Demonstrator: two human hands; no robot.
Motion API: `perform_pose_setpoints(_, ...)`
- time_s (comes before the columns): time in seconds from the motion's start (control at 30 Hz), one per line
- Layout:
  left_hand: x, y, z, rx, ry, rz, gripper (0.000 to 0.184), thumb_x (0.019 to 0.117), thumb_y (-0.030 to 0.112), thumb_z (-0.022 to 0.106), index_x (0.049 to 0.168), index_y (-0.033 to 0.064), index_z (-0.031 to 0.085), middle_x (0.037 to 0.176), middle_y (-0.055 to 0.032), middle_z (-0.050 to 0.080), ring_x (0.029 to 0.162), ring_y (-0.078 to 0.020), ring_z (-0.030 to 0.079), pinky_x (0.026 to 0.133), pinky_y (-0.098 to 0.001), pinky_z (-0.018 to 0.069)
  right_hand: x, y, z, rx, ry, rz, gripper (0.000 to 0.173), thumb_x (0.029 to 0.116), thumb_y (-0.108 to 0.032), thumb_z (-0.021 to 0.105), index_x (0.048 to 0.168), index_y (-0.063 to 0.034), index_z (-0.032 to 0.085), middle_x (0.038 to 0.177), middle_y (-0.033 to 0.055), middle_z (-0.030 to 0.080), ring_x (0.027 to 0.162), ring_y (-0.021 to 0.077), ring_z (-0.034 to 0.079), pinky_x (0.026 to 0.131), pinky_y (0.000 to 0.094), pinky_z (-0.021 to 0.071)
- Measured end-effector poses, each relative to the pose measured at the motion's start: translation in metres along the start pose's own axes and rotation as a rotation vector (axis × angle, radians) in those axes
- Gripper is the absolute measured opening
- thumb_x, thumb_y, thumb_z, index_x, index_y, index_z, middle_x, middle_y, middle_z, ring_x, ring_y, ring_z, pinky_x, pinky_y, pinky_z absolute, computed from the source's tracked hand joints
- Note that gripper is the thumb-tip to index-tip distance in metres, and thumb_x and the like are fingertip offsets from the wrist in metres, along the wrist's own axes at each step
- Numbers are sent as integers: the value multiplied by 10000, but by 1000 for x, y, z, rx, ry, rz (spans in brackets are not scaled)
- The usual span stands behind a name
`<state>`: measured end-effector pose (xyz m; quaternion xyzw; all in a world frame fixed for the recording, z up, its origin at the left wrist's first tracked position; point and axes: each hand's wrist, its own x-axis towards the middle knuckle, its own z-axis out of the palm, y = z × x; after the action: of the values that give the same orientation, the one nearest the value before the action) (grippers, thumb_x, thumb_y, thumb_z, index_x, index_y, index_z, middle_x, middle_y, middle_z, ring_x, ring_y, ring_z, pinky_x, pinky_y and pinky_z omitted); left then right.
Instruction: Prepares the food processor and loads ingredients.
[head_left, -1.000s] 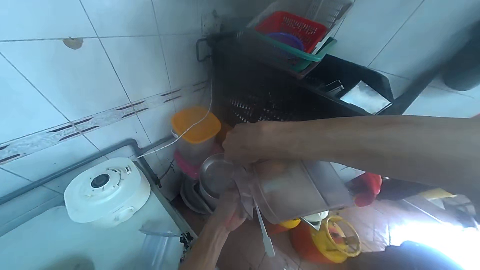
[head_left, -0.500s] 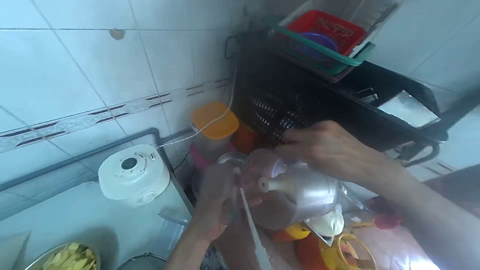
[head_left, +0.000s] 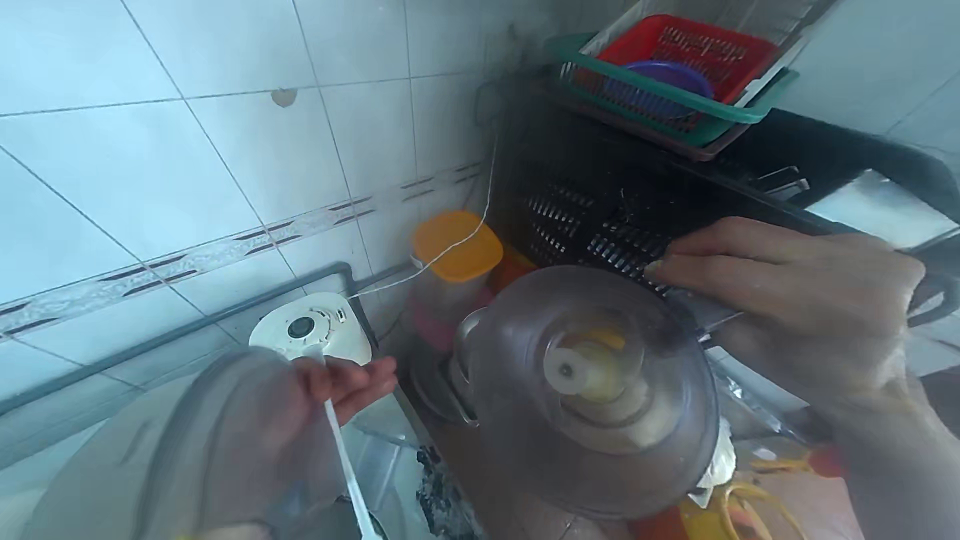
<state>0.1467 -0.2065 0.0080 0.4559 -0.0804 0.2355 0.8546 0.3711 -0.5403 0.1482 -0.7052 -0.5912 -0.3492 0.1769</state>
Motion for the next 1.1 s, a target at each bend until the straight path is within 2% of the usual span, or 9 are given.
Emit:
perform_pose_setpoints(0.23, 0, -20, 3, -157, -15, -24, 322, 1030, 305, 590, 1038, -3, 685, 1122, -266, 701, 1208, -463, 638, 1026, -603, 531, -1, 10, 6, 3, 116, -73, 178, 900, -68, 621, 959, -61, 788, 952, 134, 740, 815, 198, 699, 647, 346, 539)
perform_pose_setpoints(0.4, 4, -27, 35, -42, 190, -39, 304, 958, 329, 699, 929, 32, 641, 997, -235, 691, 1026, -430, 710, 933, -591, 592, -9, 15, 5, -15, 208, -78, 124, 922, -97, 663, 949, -45, 772, 951, 145, 744, 840, 226, 717, 678, 362, 566)
perform_pose_setpoints(0.47, 6, -28, 34, -67, 103, -60, 268, 993, 285, 648, 952, 20, 638, 1025, -248, 696, 1083, -447, 694, 956, -587, 578, -11, 14, 4, -30, 240, -69, 110, 924, -81, 664, 938, -39, 765, 946, 154, 743, 839, 237, 717, 686, 375, 565)
perform_pose_setpoints(0.57, 7, -29, 39, -116, 69, -99, 237, 999, 250, 629, 961, 17, 638, 1020, -223, 697, 1068, -402, 705, 964, -537, 588, -14, 15, 3, -13, 263, -76, 104, 925, -56, 657, 971, -41, 749, 969, 150, 738, 884, 243, 720, 739, 389, 590)
perform_pose_setpoints(0.63, 8, -39, 32, -170, -19, -77, 277, 1039, 245, 577, 1055, -18, 665, 1090, -229, 705, 1132, -389, 687, 1021, -538, 552, -16, 15, 2, -6, 287, -79, 96, 929, -55, 663, 972, -37, 747, 968, 152, 740, 890, 248, 723, 743, 391, 592)
perform_pose_setpoints(0.7, 8, -44, 30, -193, -48, -65, 299, 1041, 253, 571, 1073, -29, 663, 1109, -237, 699, 1147, -394, 679, 1029, -545, 544, -16, 15, 3, -4, 312, -82, 80, 931, -58, 673, 964, -38, 743, 961, 148, 740, 890, 244, 724, 746, 382, 595)
perform_pose_setpoints(0.83, 6, -43, 27, -193, -52, -60, 343, 1030, 302, 590, 1067, -30, 670, 1126, -259, 693, 1171, -418, 663, 1038, -568, 530, -19, 19, 5, 18, 334, -94, 104, 939, -79, 665, 1003, -61, 744, 992, 136, 744, 930, 240, 723, 777, 386, 599)
perform_pose_setpoints(1.0, -1, -40, 22, -191, 0, -36, 392, 1037, 368, 559, 1048, -7, 674, 1110, -242, 700, 1172, -418, 663, 1030, -563, 538, -19, 41, 23, 112, 394, -112, 121, 961, -113, 654, 1028, -55, 735, 1021, 126, 748, 963, 251, 731, 823, 415, 616)
perform_pose_setpoints(1.1, -5, -34, 20, -228, 42, -11, 386, 1046, 348, 540, 1024, -17, 665, 1097, -255, 697, 1173, -448, 655, 1020, -590, 539, -14, 60, 54, 314, 437, 1, 168, 985, -170, 631, 1080, -81, 737, 1078, 46, 734, 1009, 162, 705, 888, 341, 603)
